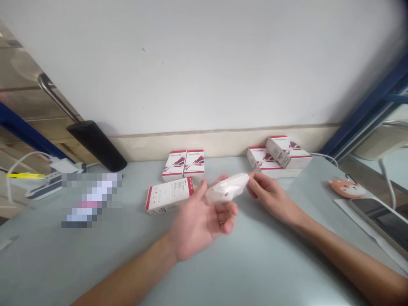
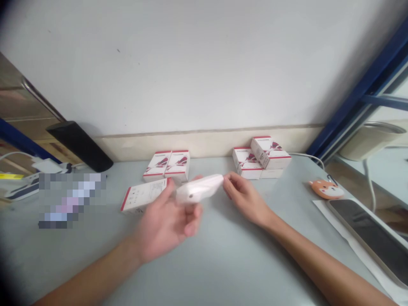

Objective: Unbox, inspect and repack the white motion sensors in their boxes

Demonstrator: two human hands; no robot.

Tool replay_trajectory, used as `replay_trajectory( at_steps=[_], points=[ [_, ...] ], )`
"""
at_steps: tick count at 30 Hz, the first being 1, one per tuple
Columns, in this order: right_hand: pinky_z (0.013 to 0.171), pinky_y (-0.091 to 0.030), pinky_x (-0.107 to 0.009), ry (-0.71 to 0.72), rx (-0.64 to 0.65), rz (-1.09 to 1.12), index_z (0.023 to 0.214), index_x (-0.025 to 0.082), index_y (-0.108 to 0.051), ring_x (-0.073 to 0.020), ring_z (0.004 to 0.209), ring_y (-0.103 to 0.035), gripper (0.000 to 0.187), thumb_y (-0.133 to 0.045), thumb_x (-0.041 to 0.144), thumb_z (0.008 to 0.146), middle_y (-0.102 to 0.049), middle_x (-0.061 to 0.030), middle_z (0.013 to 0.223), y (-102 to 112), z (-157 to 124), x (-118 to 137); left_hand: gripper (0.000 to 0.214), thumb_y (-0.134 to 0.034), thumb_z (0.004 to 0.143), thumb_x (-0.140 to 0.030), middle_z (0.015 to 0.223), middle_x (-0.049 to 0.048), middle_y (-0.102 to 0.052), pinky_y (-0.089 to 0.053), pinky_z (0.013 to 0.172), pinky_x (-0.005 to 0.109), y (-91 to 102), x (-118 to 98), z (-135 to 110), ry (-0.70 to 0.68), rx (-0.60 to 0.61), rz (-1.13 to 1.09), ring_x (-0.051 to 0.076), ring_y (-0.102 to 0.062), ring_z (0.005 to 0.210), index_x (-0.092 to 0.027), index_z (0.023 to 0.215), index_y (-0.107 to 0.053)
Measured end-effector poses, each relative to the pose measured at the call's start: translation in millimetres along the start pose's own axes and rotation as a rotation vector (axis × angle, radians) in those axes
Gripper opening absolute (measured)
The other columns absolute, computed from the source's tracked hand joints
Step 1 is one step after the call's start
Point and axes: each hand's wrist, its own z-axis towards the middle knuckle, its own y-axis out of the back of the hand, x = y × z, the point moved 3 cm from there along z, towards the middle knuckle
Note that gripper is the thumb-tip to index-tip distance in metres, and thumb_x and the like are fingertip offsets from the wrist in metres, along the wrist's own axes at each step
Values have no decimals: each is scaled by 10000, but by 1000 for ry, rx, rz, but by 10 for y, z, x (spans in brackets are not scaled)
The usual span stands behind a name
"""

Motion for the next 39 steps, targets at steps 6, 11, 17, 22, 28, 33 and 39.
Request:
replay_trajectory(
  at_steps=[6, 11, 17, 22, 28, 33, 39],
  points=[
    [587, -335, -274, -42, 24, 8, 872, 230, -517, -139, 645, -402, 440, -479, 624, 1063, -453, 38, 720, -12, -12, 16, 634, -700, 1012, -421, 1000, 60, -755, -464, 745, 280, 48, 49, 7, -73, -26, 273, 123, -673, 720, -294, 1553, -395],
    [624, -357, -288, 50, -19, -16, 868, 236, -515, -154, 687, -433, 417, -466, 590, 1083, -461, 24, 756, 4, -29, 5, 620, -574, 996, -676, 1086, 144, -733, -481, 726, 314, 72, 40, 57, -239, -173, 565, 158, -650, 785, -158, 1336, -582],
    [642, -361, -291, 62, -41, 25, 878, 241, -531, -162, 708, -428, 403, -483, 588, 1079, -455, 20, 768, -1, -39, -4, 529, -616, 959, -690, 810, 48, -626, -472, 712, 298, -47, -31, -16, -425, -323, 829, 164, -581, 767, -163, 937, -644],
    [622, -364, -288, -31, -83, 123, 842, 239, -578, -161, 681, -446, 427, -607, 632, 1005, -484, 19, 723, 62, -7, 29, 500, -582, 989, -644, 770, 52, -661, -500, 730, 321, -28, 12, -18, -386, -326, 797, 183, -623, 730, -157, 924, -670],
    [678, -395, -284, -116, -23, 329, 819, 224, -590, -159, 729, -492, 420, -705, 603, 957, -552, 12, 753, 50, 17, -10, 671, -519, 1046, -577, 952, 106, -772, -485, 671, 343, 19, 17, 40, -282, -224, 473, 193, -674, 627, -197, 1570, -344],
    [681, -439, -288, -237, 54, 598, 796, 213, -611, -146, 698, -487, 414, -773, 575, 912, -576, 1, 777, -2, 12, 2, 579, -476, 1065, -580, 1128, 185, -755, -474, 735, 330, -14, -27, 37, -186, -8, 343, 192, -712, 751, -162, 1463, -516],
    [658, -442, -275, -321, 7, 660, 806, 219, -573, -135, 664, -494, 401, -851, 504, 857, -566, 22, 724, 18, 40, -41, 936, -805, 924, -343, 1341, 171, -701, -518, 845, 398, 1, 34, 8, -202, 39, 483, 210, -758, 816, -378, 1632, -195]
  ],
)
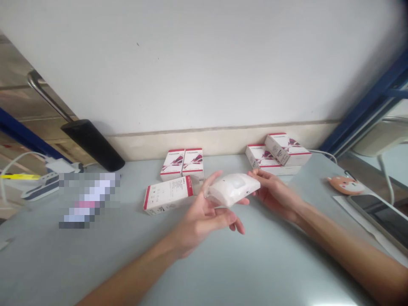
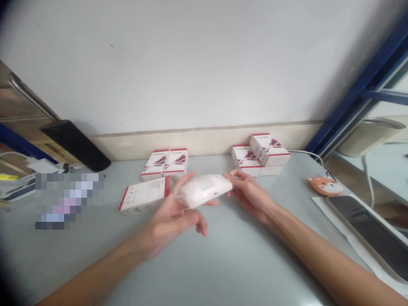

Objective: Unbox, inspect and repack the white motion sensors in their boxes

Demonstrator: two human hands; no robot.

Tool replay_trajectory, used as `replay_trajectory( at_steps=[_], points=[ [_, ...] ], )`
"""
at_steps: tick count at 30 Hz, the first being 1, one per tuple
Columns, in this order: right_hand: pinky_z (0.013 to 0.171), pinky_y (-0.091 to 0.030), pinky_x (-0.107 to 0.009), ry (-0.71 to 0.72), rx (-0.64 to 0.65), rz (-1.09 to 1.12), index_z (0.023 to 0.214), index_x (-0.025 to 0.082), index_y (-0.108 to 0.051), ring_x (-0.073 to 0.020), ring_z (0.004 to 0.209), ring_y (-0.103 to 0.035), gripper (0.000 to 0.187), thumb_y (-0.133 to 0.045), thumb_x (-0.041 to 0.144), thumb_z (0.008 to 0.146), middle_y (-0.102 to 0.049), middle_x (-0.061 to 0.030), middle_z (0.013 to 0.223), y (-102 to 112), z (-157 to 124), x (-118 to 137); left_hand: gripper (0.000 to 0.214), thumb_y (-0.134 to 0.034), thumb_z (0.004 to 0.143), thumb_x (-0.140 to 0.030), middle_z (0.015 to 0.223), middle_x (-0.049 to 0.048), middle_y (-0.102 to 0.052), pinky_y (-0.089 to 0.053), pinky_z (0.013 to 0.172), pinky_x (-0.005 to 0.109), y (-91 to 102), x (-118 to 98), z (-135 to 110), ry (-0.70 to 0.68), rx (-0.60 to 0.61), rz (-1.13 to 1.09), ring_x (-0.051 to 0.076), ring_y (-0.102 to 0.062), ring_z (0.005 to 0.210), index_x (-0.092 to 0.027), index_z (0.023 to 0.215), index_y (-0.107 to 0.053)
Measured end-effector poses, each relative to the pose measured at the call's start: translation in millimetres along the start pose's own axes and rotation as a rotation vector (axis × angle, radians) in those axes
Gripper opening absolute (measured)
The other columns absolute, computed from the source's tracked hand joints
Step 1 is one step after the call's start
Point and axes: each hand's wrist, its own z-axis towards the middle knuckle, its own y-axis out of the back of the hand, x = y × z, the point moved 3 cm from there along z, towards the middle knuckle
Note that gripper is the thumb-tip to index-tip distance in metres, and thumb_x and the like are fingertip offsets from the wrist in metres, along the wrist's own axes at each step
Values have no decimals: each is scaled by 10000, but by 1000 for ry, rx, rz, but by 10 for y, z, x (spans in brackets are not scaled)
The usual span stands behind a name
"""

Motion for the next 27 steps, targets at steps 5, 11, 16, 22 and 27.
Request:
replay_trajectory(
  at_steps=[5, 11, 16, 22, 27],
  points=[
    [659, -464, -295, 82, -73, -59, 1027, 262, -570, -177, 749, -568, 426, -858, 497, 821, -634, -10, 878, 7, -3, 3, 617, -900, 813, -395, 1333, 122, -672, -519, 884, 328, 29, -10, -8, -161, -280, 461, 258, -686, 1104, -257, 1338, -608],
    [651, -446, -302, 387, -113, -205, 1069, 304, -579, -162, 704, -514, 330, -819, 436, 885, -604, 12, 877, -11, -64, 77, 474, -679, 963, -569, 1135, 99, -718, -548, 790, 318, 44, -18, -24, -175, -369, 533, 201, -679, 904, -205, 1259, -616],
    [801, -538, -380, 548, -81, -520, 1149, 303, -684, -242, 923, -632, 258, -595, 520, 1042, -672, -68, 1069, -72, -192, 128, 577, -527, 1000, -664, 819, 89, -745, -554, 649, 321, 40, -20, 31, -23, -405, 343, 181, -670, 629, -116, 1153, -626],
    [984, -571, -476, 800, 43, -1047, 1576, 354, -441, -337, 1204, -620, 741, -736, 586, 938, -571, -146, 1385, -136, -262, 104, 574, -561, 970, -702, 741, 39, -717, -549, 646, 316, 15, -55, 52, -14, -401, 264, 173, -656, 576, -153, 1139, -592],
    [752, -607, -419, 837, -5, -1373, 1542, 337, -482, -292, 985, -711, 580, -589, 587, 1029, -648, -133, 1274, -152, -251, 73, 536, -545, 985, -707, 871, 24, -666, -514, 630, 293, 63, 15, 48, -25, -300, 282, 146, -607, 645, -205, 1171, -575]
  ],
)
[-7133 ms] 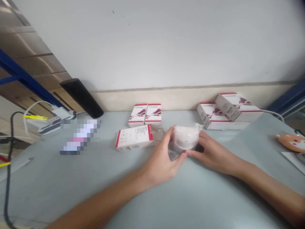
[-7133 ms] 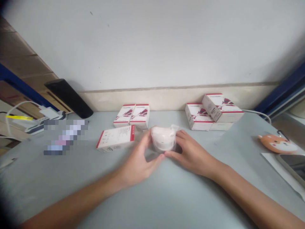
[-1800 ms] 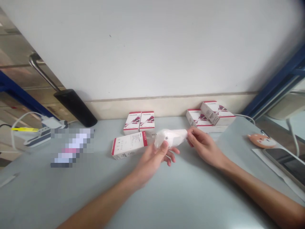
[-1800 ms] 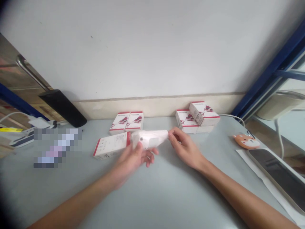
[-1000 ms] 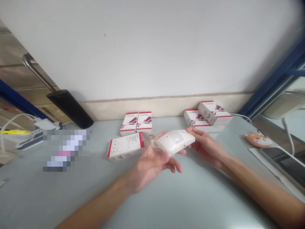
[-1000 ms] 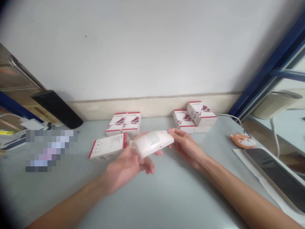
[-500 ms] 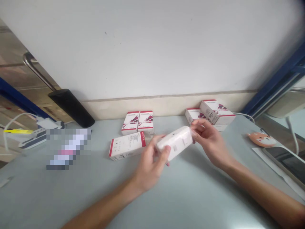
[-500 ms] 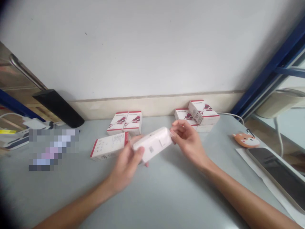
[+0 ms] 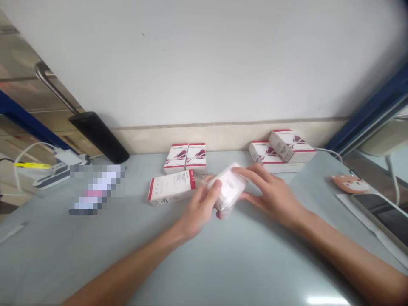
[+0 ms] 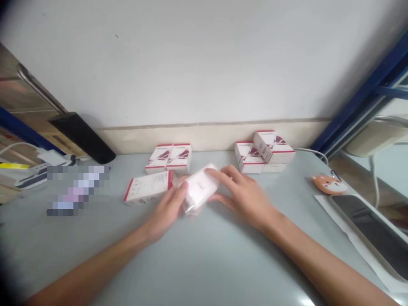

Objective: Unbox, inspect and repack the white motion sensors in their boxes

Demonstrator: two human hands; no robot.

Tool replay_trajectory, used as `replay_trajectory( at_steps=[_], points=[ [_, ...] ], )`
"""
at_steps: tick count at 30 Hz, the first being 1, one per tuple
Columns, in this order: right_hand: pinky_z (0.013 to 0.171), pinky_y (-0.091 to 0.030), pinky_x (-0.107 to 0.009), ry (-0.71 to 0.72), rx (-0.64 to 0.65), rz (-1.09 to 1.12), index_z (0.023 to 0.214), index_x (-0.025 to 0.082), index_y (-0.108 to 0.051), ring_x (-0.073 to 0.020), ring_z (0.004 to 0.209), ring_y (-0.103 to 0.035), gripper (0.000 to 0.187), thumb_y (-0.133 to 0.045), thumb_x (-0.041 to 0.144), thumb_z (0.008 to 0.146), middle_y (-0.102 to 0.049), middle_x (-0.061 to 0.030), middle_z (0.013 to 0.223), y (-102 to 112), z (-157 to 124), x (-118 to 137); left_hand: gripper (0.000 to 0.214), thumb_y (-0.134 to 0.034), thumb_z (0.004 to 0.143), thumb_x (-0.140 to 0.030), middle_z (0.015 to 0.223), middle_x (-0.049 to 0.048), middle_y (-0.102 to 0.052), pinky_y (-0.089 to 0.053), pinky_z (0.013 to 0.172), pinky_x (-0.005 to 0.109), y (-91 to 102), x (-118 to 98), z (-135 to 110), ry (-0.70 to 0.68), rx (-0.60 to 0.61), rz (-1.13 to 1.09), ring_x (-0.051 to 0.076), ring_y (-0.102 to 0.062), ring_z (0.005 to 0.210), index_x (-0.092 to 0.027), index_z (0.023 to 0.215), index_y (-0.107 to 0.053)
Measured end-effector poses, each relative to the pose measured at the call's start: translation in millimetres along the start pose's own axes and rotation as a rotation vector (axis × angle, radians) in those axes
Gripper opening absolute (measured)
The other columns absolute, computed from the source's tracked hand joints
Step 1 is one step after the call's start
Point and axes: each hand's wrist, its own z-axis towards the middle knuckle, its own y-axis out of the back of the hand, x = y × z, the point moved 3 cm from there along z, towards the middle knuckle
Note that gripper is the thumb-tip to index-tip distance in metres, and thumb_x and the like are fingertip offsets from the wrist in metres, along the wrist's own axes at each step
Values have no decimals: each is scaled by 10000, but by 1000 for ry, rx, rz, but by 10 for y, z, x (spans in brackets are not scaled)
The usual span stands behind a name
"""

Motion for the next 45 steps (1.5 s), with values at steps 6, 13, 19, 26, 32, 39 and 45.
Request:
replay_trajectory(
  at_steps=[6, 13, 19, 26, 32, 39, 45],
  points=[
    [708, -551, -324, -240, -40, 393, 1332, 266, -624, -223, 882, -670, 425, -539, 578, 1058, -719, -87, 1110, 7, 53, -26, 477, -369, 1086, -589, 1121, 86, -699, -505, 946, 400, 290, -274, 38, -308, 63, 741, 242, -630, 1024, -237, 1201, -669],
    [728, -484, -307, -616, 16, 884, 807, 206, -614, -180, 730, -571, 582, -435, 704, 1047, -639, -30, 786, -123, 33, -20, 566, -670, 941, -542, 1393, 114, -557, -515, 1016, 533, 826, -350, 161, -317, 62, 1529, 353, -555, 1262, -323, 1455, -587],
    [695, -423, -285, -569, 18, 797, 751, 205, -593, -166, 730, -522, 580, -471, 691, 1043, -565, -5, 745, -77, 22, 22, 353, -668, 982, -429, 1348, 132, -557, -525, 1049, 515, 507, -197, 66, -475, 138, 1489, 337, -570, 1270, -234, 1276, -652],
    [730, -470, -271, -449, -23, 768, 783, 217, -603, -167, 769, -572, 473, -510, 581, 1071, -579, 15, 760, -5, 31, 168, 498, -819, 878, -420, 1278, 129, -589, -631, 811, 450, 152, -134, -73, -468, -29, 1425, 297, -709, 980, -183, 1250, -587],
    [908, -495, -306, -379, 10, 736, 1057, 237, -723, -218, 1010, -659, 330, -523, 497, 1090, -737, -7, 1039, -43, 9, 219, 610, -788, 916, -422, 1325, 131, -616, -610, 1010, 427, 131, -173, -102, -650, -229, 1273, 302, -687, 1207, -211, 1408, -496],
    [762, -490, -308, -283, -214, 574, 1002, 239, -640, -195, 857, -616, 159, -603, 380, 1065, -677, -18, 897, -46, -96, 305, 733, -759, 942, -342, 1401, 135, -611, -569, 1094, 362, -35, -202, -229, -803, -359, 1150, 260, -644, 1303, -233, 1568, -393],
    [746, -516, -307, -242, -287, 625, 1108, 273, -614, -174, 812, -608, 121, -673, 343, 1028, -693, -9, 935, -30, -94, 387, 725, -773, 901, -276, 1363, 130, -588, -594, 1023, 382, -67, -204, -283, -848, -402, 1041, 267, -652, 1247, -264, 1539, -429]
  ],
)
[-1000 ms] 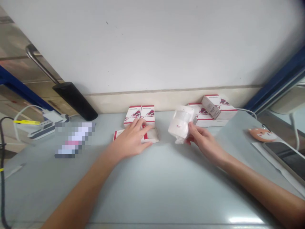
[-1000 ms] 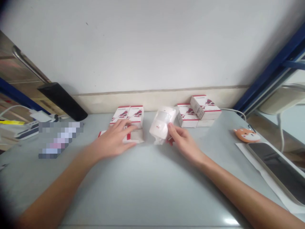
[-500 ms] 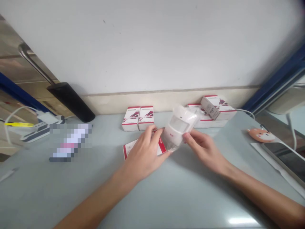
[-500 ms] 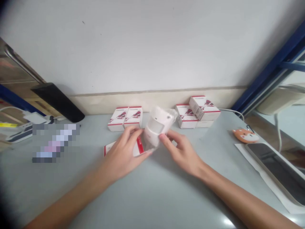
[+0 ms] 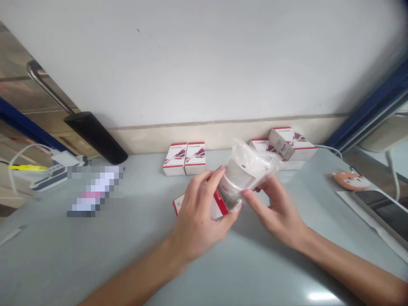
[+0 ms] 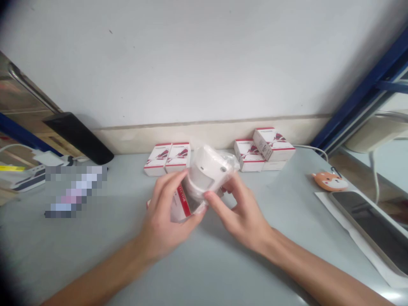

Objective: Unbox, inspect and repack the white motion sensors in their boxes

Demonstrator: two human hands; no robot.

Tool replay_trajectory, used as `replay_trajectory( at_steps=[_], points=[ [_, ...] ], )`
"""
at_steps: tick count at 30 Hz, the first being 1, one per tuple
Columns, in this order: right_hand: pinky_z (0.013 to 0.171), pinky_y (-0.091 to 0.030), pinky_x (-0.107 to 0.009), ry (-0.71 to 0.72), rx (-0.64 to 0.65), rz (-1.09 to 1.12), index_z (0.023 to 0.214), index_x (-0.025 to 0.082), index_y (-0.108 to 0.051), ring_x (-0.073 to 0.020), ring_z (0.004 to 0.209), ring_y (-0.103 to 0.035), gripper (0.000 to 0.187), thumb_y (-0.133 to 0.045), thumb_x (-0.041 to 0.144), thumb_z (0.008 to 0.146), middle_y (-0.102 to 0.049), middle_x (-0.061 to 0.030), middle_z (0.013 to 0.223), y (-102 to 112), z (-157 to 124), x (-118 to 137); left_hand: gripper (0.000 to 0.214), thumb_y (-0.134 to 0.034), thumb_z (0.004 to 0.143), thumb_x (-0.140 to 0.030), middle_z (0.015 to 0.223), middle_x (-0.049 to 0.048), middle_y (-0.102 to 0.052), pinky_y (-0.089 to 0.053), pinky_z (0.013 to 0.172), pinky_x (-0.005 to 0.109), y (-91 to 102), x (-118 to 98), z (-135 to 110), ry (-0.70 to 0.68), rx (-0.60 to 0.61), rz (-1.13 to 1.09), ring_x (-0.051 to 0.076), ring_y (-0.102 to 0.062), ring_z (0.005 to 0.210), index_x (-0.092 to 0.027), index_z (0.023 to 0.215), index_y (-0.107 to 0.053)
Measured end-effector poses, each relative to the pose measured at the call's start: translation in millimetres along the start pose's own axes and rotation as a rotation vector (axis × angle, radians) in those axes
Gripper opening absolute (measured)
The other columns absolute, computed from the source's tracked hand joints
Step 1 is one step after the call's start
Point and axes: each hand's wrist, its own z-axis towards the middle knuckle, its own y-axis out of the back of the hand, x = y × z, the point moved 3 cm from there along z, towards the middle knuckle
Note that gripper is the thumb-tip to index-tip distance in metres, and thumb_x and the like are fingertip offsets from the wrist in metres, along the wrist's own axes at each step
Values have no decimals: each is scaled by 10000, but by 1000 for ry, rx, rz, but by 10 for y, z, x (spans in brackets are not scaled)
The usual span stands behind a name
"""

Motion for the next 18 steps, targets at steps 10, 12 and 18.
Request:
replay_trajectory(
  at_steps=[10, 12, 18],
  points=[
    [704, -591, -383, -154, -300, 61, 1152, 311, -645, -252, 839, -710, 225, -602, 503, 1043, -735, -75, 955, 129, 75, 72, 765, -805, 870, -305, 1386, 126, -582, -597, 956, 446, -3, -39, 20, 32, 155, -37, 308, -643, 1237, -340, 1490, -358],
    [793, -608, -413, -55, -345, -2, 1209, 320, -616, -266, 932, -727, 230, -635, 465, 1031, -741, -76, 1039, 119, -11, 24, 695, -784, 885, -302, 1387, 127, -554, -593, 969, 458, -9, -38, 8, -1, 145, -32, 302, -635, 1237, -336, 1451, -382],
    [1083, -538, -564, 303, -331, -201, 1422, 298, -543, -373, 1274, -651, 536, -767, 337, 937, -719, -137, 1195, 63, -305, -198, 451, -738, 892, -219, 1333, 128, -501, -588, 979, 437, 18, -30, 24, -42, 94, -80, 267, -623, 1191, -280, 1263, -490]
  ],
)
